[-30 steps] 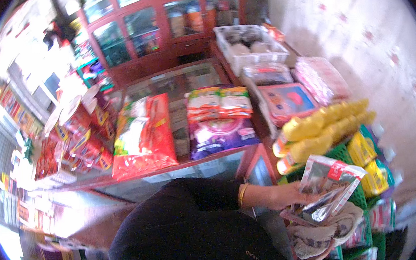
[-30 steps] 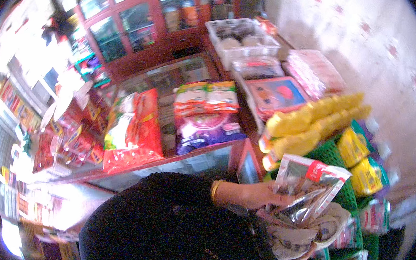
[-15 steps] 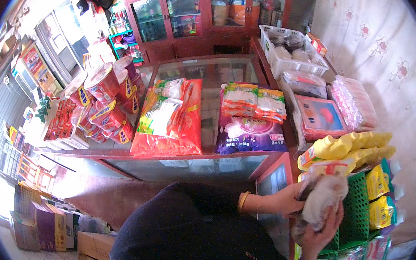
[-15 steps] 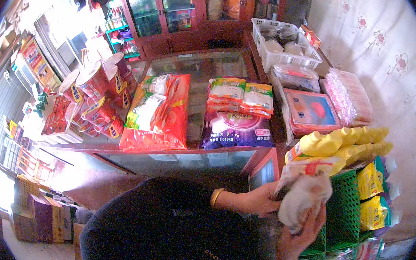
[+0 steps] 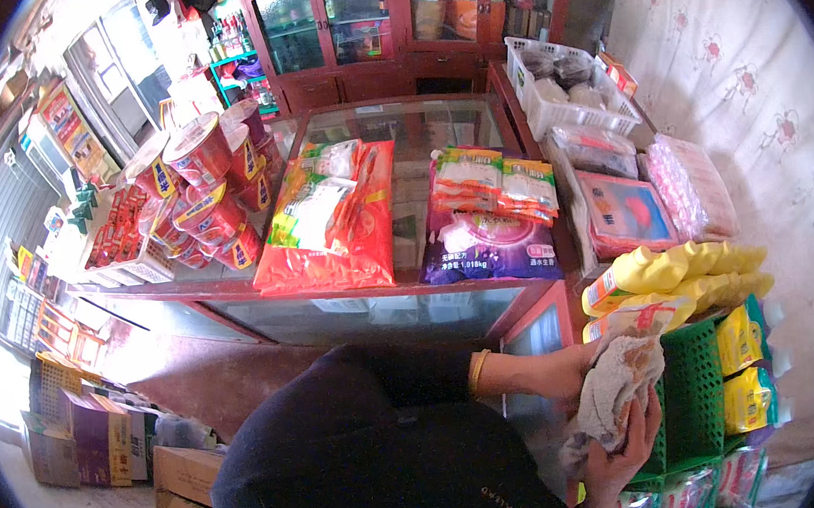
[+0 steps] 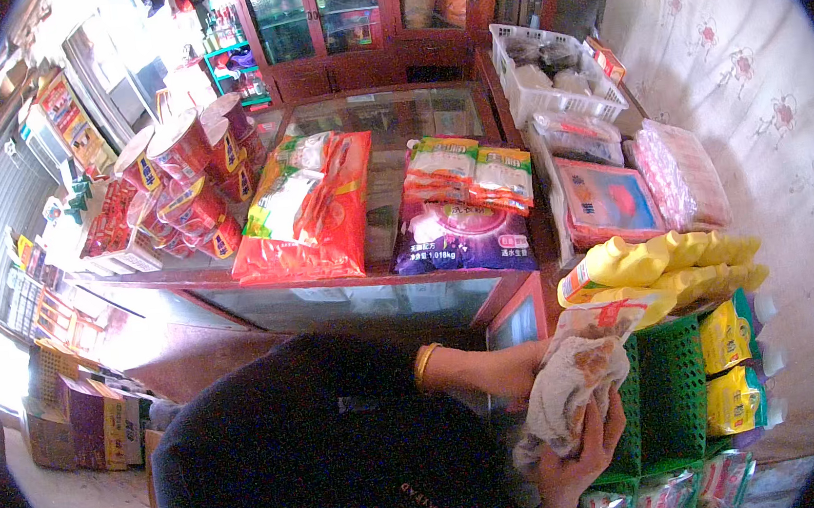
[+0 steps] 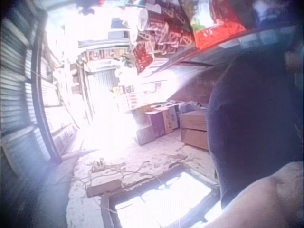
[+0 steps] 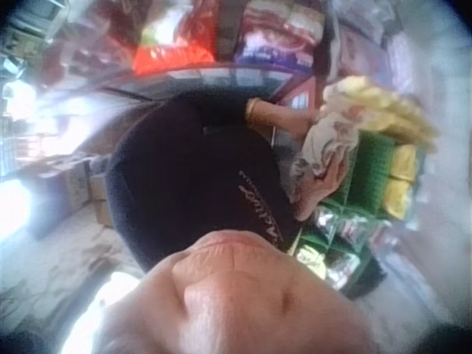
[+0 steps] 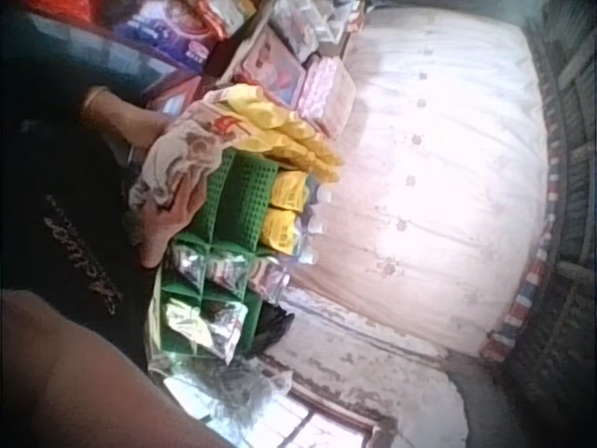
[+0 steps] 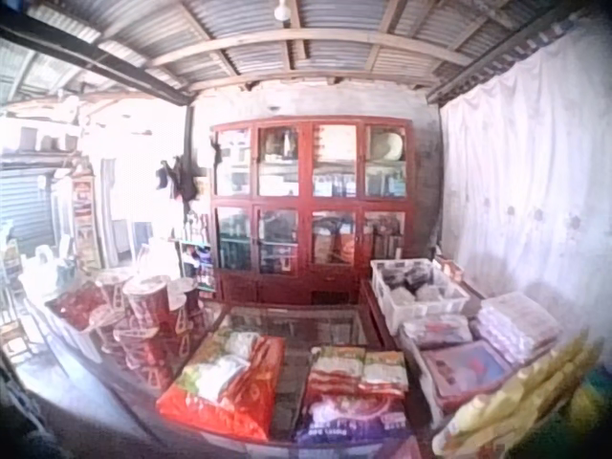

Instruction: The person wipes the surfaces of various packaged food items with a cloth, handling them one at a time. They pick up each package, wipe it, and place it into a green plastic basket on the counter.

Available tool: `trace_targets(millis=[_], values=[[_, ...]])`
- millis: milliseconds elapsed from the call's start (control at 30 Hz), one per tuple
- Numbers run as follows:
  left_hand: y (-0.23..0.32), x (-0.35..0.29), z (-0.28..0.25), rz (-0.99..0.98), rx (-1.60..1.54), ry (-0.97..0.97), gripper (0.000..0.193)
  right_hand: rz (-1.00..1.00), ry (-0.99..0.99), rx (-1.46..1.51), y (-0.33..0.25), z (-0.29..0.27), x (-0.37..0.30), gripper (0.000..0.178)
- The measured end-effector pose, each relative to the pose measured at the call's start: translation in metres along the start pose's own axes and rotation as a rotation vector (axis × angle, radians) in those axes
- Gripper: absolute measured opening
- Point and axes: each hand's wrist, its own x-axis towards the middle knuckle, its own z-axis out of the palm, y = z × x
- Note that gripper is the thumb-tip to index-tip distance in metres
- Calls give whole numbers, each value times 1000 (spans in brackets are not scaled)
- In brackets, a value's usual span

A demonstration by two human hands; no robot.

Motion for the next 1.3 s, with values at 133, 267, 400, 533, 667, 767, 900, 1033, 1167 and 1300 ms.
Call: trace_targets(millis=[133, 267, 400, 533, 667, 767, 900, 1033, 1167, 1300], values=[[38, -8, 10, -338, -139, -99, 56, -57, -44, -118, -17, -6, 17, 52], [40, -15, 8, -622, -332, -74, 61, -27, -9, -230, 5, -16, 25, 55], [40, -17, 5, -516, -394, 67, 63, 98, 48, -241, 21, -21, 21, 60], [43, -15, -1, -384, -366, 110, 57, 58, 80, -207, 22, -23, 19, 58], [14, -10, -7, -264, -276, 42, 55, -111, -75, -184, 1, -9, 19, 58], [12, -3, -14, -198, -308, 74, 63, -67, -153, -196, -24, -5, 19, 51], [38, 2, -24, -400, -353, 336, 67, 53, -203, -79, -26, -26, 2, 52], [57, 2, -44, -327, -472, 329, 61, 170, -274, 64, 5, -32, -9, 66], [60, 8, -36, -323, -490, 454, 33, 500, 263, 351, 47, -38, -50, 55], [42, 16, -20, -482, -459, 362, 34, 689, 738, 693, 21, -49, -53, 48]])
